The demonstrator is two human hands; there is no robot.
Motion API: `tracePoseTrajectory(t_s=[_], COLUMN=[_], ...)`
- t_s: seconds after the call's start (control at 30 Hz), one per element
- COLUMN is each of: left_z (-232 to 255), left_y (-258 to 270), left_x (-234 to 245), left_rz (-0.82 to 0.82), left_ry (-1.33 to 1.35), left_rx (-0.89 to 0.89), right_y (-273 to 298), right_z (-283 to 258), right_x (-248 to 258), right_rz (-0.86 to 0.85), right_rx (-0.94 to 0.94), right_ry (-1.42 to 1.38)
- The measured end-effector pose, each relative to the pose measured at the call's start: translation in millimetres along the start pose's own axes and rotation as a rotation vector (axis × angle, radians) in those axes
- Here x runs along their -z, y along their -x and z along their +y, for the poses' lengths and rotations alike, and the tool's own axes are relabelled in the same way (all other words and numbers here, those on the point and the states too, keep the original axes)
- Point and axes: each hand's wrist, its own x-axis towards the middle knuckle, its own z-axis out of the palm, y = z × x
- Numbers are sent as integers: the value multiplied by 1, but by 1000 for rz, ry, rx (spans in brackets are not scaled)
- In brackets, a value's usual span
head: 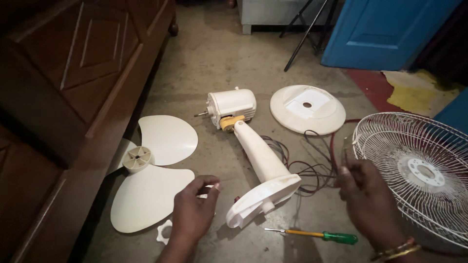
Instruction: The person disassembles a standing fan and uses a screwdriver to work on the electrical plug and the base of the fan stand. The fan parts, including the motor, blades, and cage, are laid out on the floor.
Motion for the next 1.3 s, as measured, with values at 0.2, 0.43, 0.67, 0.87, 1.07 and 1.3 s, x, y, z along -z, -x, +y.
tracePoseTrajectory(t_s=[0.2,0.43,0.67,0.87,1.07,1.3], left_z=[24,81,118,119,148,191], left_y=[16,28,38,51,42,-10], left_x=[-33,-117,-182,-212,-209,-208], left_rz=[-62,-232,-393,-193,-304,-409], left_ry=[-31,83,-51,35,110,374], left_rx=[-250,-539,-518,-657,-445,-304], right_y=[-15,-30,-49,-61,-63,-63], right_z=[12,-2,-13,3,12,14], right_x=[7,0,30,49,49,36], right_rz=[-13,-163,-161,-205,-154,-298], right_rx=[-156,-240,-409,-403,-464,-287], right_ry=[-82,-333,-678,-834,-741,-516])
